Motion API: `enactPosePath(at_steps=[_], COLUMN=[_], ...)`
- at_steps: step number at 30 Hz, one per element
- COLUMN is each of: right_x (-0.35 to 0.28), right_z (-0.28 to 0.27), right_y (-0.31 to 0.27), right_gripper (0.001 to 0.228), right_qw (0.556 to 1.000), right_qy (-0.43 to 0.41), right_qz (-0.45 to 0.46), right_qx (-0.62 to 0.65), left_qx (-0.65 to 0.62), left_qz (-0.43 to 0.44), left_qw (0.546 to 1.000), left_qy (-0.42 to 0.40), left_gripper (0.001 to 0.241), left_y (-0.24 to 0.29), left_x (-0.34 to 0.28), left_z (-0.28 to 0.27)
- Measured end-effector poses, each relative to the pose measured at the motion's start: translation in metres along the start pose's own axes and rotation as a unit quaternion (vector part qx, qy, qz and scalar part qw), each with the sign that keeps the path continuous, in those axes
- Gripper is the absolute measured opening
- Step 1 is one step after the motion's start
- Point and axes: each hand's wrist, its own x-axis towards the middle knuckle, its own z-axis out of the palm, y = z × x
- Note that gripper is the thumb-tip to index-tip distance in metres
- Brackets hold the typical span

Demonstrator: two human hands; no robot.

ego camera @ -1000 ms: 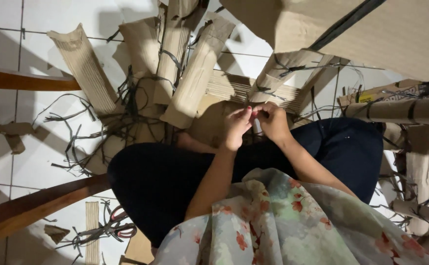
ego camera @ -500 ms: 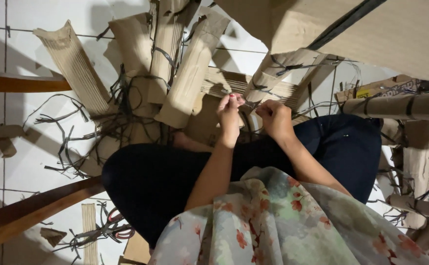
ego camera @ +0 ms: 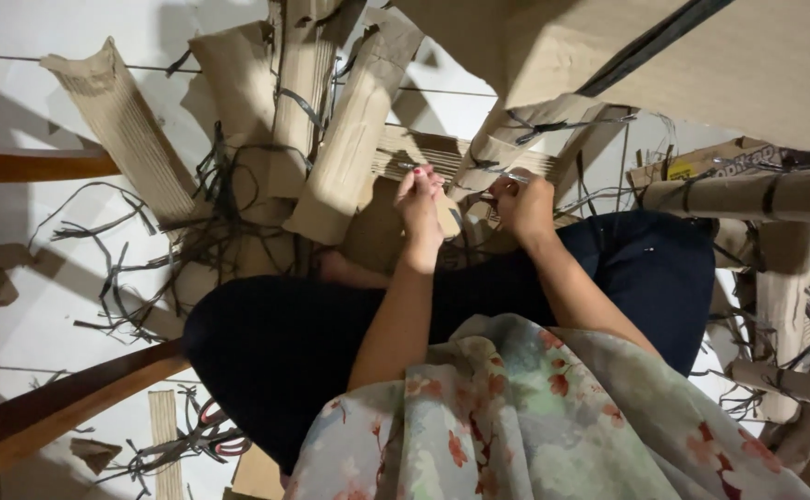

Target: The person sits on the floor and ties a black cord around a small piece of corrugated cardboard. They repeat this process with several other pieces of cardboard, securing each one with the cord.

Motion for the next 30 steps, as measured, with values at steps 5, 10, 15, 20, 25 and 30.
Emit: enactPosePath(at_steps=[5,10,15,20,25,30], right_x=[0.005,-0.003,-0.013,-0.025,-0.044,-0.054], right_z=[0.011,-0.005,-0.017,-0.029,-0.057,-0.069], right_y=[0.006,-0.005,-0.010,-0.011,-0.046,-0.074], right_gripper=[0.011,0.002,0.004,0.011,0.010,0.011], right_qw=[1.000,1.000,0.999,0.999,0.991,0.969], right_qy=[0.003,-0.007,-0.032,-0.046,-0.090,-0.151], right_qz=[0.000,-0.001,0.030,0.020,-0.067,-0.060], right_qx=[-0.003,-0.020,0.024,0.021,0.073,0.185], left_qx=[-0.034,0.016,0.011,0.132,0.411,0.456], left_qz=[-0.030,0.042,0.087,0.258,0.290,0.369], left_qw=[0.997,0.999,0.996,0.940,0.828,0.770], left_qy=[-0.055,-0.020,-0.035,-0.183,-0.245,-0.250], left_gripper=[0.037,0.024,0.020,0.010,0.014,0.014], left_y=[-0.018,-0.055,-0.067,0.004,0.044,0.039], left_x=[-0.029,-0.024,-0.010,-0.016,-0.009,-0.007], left_z=[-0.014,-0.018,-0.009,-0.014,-0.017,-0.019])
